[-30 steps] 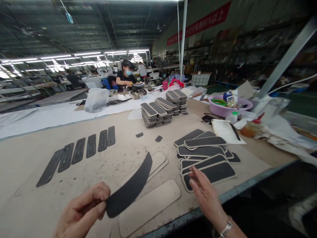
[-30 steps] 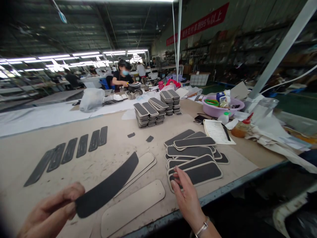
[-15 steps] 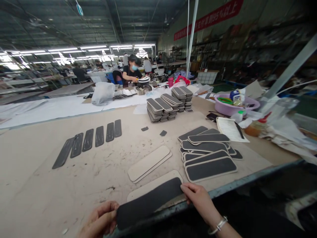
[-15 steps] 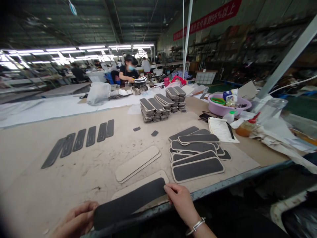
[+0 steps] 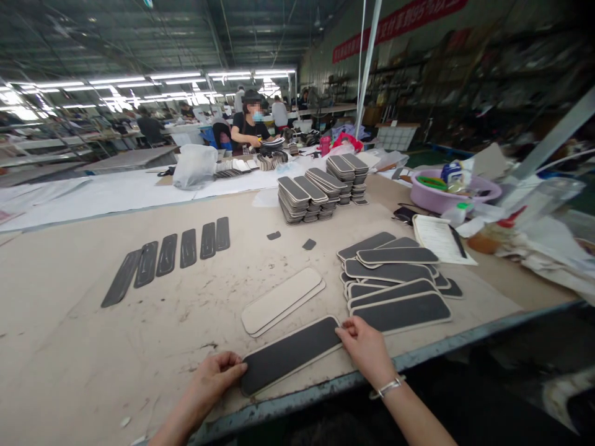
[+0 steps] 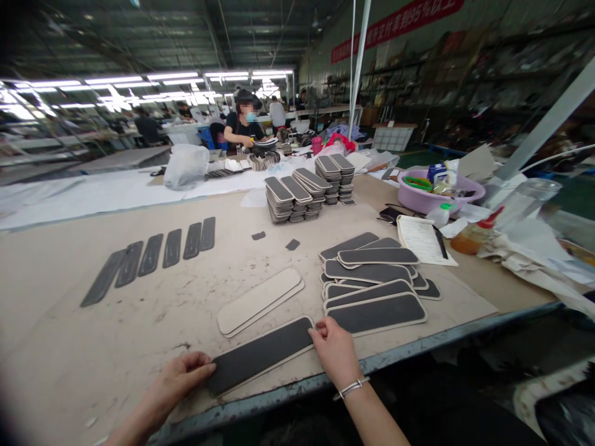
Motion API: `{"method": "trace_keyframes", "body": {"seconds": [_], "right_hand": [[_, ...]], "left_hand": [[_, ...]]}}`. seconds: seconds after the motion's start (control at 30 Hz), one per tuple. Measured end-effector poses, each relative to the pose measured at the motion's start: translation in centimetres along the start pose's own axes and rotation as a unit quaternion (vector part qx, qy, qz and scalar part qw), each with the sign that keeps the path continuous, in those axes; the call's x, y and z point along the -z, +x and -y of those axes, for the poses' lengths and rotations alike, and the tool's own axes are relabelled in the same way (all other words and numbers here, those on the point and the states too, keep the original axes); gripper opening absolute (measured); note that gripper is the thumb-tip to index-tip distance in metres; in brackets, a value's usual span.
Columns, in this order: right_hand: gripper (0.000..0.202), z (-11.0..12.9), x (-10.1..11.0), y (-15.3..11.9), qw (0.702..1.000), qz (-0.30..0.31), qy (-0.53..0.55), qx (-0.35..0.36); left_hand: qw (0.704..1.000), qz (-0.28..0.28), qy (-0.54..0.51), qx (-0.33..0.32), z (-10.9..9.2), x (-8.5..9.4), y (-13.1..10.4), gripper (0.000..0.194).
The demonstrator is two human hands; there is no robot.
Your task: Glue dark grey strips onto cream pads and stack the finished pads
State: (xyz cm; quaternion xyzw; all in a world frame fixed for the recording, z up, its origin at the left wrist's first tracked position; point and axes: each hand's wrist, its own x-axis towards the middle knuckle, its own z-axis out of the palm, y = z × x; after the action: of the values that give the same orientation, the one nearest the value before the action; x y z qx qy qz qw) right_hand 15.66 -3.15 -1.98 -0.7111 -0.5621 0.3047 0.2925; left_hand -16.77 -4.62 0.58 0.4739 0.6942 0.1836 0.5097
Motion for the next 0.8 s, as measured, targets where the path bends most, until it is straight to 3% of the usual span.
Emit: {"method": "trace_keyframes", "body": {"seconds": [0.13,0.3,0.5,0.8], "right_hand": [[0.015,0.1,0.1,0.1,0.999,0.018,-0.028,0.000],[0.021,-0.4,-0.1,0.0,0.998,0.021,-0.059,0.000],[0.028,-1.2,-0.5,0.3,0.997,0.027,-0.076,0.003],[0.030,-1.1,-0.3,0.3,0.995,0.037,-0.090,-0.006]], "left_hand": [[0.999,-0.012,0.034,0.023,0.4,-0.2,0.6,0.037],[0.996,-0.024,0.085,-0.006,0.8,-0.3,0.9,0.025],[0.992,-0.043,0.119,0.008,1.4,-0.6,0.9,0.016],[0.992,-0.024,0.121,0.015,1.4,-0.7,0.6,0.014]]}}
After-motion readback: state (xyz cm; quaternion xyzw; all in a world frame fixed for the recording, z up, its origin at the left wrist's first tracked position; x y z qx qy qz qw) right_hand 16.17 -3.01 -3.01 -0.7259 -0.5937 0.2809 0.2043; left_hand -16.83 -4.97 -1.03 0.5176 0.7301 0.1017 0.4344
